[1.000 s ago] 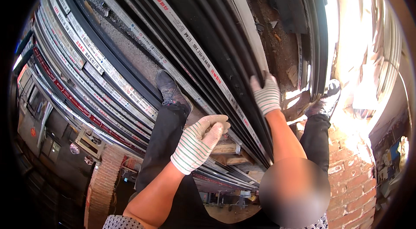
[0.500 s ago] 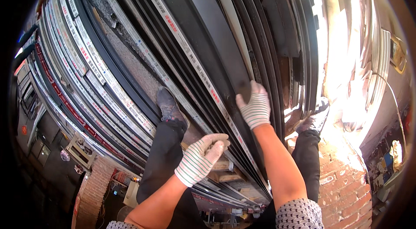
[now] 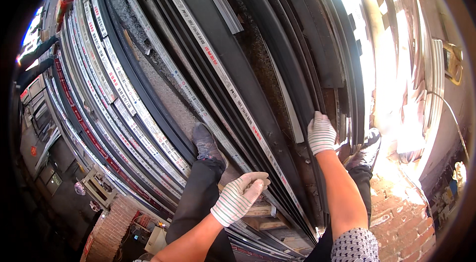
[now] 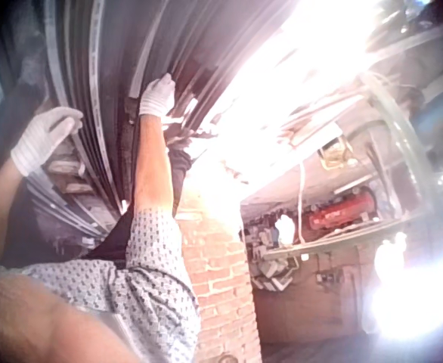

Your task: The person sorts through a large pile of metal profiles in a workshop, picking up individual pieces and stacking them. They move from a standing position to sitting on the floor to continue organizing the materials.

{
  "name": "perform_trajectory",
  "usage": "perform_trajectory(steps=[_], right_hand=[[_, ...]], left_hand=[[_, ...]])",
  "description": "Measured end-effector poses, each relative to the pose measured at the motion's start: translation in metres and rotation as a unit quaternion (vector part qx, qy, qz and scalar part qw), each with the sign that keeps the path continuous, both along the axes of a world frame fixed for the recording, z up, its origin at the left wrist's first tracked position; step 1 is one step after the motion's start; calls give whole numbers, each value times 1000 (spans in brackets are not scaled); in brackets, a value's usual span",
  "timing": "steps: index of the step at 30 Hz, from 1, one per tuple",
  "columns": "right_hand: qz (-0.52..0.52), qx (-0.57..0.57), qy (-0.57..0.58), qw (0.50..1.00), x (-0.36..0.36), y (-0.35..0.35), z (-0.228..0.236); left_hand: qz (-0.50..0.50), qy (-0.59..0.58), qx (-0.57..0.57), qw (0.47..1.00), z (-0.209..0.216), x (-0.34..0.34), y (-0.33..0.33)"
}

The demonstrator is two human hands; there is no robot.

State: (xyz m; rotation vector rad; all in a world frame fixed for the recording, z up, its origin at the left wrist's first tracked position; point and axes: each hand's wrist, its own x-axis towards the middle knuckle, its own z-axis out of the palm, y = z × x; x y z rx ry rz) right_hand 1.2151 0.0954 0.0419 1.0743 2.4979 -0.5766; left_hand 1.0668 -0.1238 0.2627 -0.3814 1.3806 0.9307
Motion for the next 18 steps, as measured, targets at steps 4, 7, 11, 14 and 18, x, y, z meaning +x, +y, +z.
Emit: perform_trajectory(steps=[4, 7, 11, 14, 18], right_hand=[[-7, 132, 151, 980, -9, 4, 23], [0, -41, 187, 982, -33, -19, 28], [-54, -184, 81, 978, -77, -63, 17], [-165, -359, -4, 918, -113, -69, 7], [-121, -223, 49, 966, -119, -79, -2]], left_hand=[[9, 2, -8, 1000, 3, -1, 1], [5, -3, -13, 1000, 5, -3, 4], [-3, 9, -6, 1000, 3, 0, 6], [-84, 114, 27, 990, 3, -1, 8], [-26, 69, -4, 997, 9, -5, 12]])
